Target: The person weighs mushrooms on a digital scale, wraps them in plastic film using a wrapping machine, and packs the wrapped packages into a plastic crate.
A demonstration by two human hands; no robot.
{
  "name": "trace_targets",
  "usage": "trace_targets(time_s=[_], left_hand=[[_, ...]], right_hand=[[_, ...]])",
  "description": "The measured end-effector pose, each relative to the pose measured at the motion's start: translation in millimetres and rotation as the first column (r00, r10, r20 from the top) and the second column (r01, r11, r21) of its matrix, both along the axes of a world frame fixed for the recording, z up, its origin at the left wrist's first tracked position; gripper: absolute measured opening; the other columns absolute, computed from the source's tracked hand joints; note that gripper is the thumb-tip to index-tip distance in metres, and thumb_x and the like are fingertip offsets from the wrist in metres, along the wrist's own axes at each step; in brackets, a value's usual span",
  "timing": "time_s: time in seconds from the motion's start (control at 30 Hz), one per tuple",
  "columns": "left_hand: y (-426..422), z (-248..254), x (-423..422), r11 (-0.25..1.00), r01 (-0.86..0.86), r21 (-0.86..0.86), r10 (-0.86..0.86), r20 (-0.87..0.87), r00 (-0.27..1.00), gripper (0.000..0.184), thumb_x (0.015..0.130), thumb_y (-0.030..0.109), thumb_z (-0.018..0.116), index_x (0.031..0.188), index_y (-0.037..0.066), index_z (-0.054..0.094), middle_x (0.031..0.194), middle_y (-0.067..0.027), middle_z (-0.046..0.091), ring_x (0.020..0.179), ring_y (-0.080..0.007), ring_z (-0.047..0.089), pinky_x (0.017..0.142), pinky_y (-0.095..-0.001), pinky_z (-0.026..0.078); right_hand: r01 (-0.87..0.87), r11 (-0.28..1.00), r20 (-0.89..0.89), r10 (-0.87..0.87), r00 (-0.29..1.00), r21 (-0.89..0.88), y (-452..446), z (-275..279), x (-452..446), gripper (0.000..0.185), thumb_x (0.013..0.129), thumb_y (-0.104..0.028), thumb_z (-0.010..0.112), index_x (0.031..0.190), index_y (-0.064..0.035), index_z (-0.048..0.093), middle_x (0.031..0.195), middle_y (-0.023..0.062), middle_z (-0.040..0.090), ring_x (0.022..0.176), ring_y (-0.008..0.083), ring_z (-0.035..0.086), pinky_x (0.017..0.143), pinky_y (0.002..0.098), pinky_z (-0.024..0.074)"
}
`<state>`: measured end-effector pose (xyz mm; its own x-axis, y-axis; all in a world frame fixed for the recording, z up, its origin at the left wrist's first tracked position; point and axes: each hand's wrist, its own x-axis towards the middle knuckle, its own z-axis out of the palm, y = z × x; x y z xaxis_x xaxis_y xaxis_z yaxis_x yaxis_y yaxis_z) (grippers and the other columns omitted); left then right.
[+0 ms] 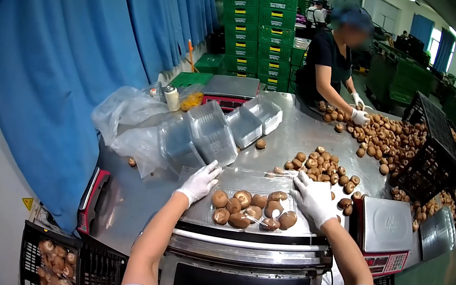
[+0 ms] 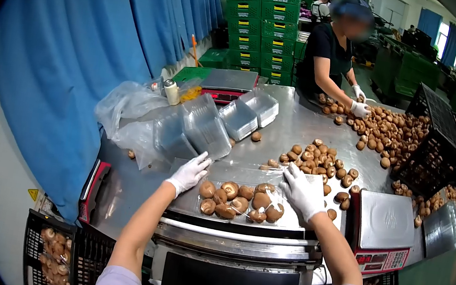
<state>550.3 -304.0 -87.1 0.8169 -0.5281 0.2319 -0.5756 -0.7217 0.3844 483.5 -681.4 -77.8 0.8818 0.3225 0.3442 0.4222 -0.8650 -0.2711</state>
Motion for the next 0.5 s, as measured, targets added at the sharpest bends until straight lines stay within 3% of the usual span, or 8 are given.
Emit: trace_targets(time_s=[0.07,0.13,0.17,0.2,0.27,0.3,0.47,0.5], left_hand=[[1,10,-12,1.000,-0.023,-0.005,0.023,-0.040,0.999,0.039,0.089,0.018,0.052,0.127,0.010,0.051,0.141,-0.0151,0.036,0.128,-0.0312,0.039,0.106,-0.0353,0.033],[7,8,-21,0.994,0.088,-0.065,-0.094,-0.092,0.991,0.035,0.092,0.020,0.051,0.125,0.009,0.054,0.143,-0.0149,0.036,0.123,-0.0292,0.046,0.103,-0.0325,0.037],[6,23,-33,0.976,0.037,-0.215,-0.088,-0.232,0.969,0.033,0.095,0.026,0.049,0.120,0.006,0.057,0.129,-0.0156,0.051,0.113,-0.0254,0.055,0.095,-0.0322,0.044],[6,28,-34,0.977,0.039,-0.211,-0.089,-0.232,0.969,0.033,0.095,0.026,0.049,0.120,0.006,0.057,0.129,-0.0156,0.051,0.113,-0.0254,0.055,0.095,-0.0322,0.044],[10,36,-37,0.958,-0.270,-0.102,0.082,-0.800,0.594,0.036,0.097,0.031,0.046,0.114,0.003,0.060,0.112,-0.0130,0.061,0.099,-0.0193,0.061,0.085,-0.0303,0.050],[5,32,-52,0.794,-0.474,-0.381,-0.146,-0.876,0.460,0.038,0.096,0.035,0.047,0.107,0.001,0.062,0.100,-0.0083,0.063,0.088,-0.0146,0.062,0.078,-0.0269,0.053],[3,40,-75,0.564,-0.726,-0.392,-0.104,-0.907,0.409,0.035,0.093,0.033,0.054,0.113,0.005,0.058,0.104,-0.0038,0.060,0.090,-0.0131,0.059,0.079,-0.0272,0.052],[3,42,-78,0.528,-0.726,-0.441,-0.090,-0.879,0.469,0.033,0.093,0.032,0.055,0.114,0.007,0.058,0.105,-0.0033,0.059,0.091,-0.0127,0.058,0.078,-0.0272,0.052]], right_hand=[[-0.035,0.990,0.044,0.029,0.999,0.136,-1,-4,-15,0.032,0.090,-0.016,0.053,0.115,0.0043,0.056,0.127,0.0206,0.049,0.108,0.0322,0.055,0.090,0.0356,0.0465],[0.253,0.668,-0.466,0.159,0.871,0.700,13,30,-45,0.027,0.091,-0.013,0.051,0.108,0.0062,0.059,0.106,0.0160,0.062,0.089,0.0251,0.062,0.077,0.0303,0.0487],[0.096,0.856,-0.198,0.007,0.980,0.509,13,32,-51,0.026,0.091,-0.017,0.051,0.090,0.0059,0.063,0.075,0.0091,0.063,0.062,0.0172,0.058,0.061,0.0254,0.0464],[0.097,0.854,-0.197,0.006,0.980,0.512,10,26,-51,0.026,0.091,-0.017,0.051,0.090,0.0059,0.063,0.075,0.0091,0.063,0.062,0.0172,0.058,0.061,0.0254,0.0464],[0.478,0.626,-0.603,-0.015,0.798,0.617,2,12,-47,0.035,0.091,-0.025,0.054,0.073,0.0031,0.063,0.058,0.0061,0.058,0.051,0.0141,0.054,0.052,0.0259,0.0448],[0.615,0.622,-0.776,-0.019,0.631,0.484,9,40,-55,0.038,0.091,-0.031,0.057,0.073,0.0013,0.065,0.061,0.0068,0.061,0.049,0.0128,0.056,0.047,0.0243,0.0446],[0.699,0.510,-0.802,-0.030,0.597,0.501,12,39,-58,0.034,0.089,-0.030,0.058,0.081,0.0021,0.066,0.067,0.0106,0.064,0.055,0.0158,0.062,0.052,0.0267,0.0492],[0.582,0.648,-0.630,-0.197,0.752,0.492,12,37,-60,0.033,0.088,-0.030,0.057,0.085,0.0025,0.066,0.068,0.0124,0.065,0.057,0.0176,0.063,0.055,0.0291,0.0502]])
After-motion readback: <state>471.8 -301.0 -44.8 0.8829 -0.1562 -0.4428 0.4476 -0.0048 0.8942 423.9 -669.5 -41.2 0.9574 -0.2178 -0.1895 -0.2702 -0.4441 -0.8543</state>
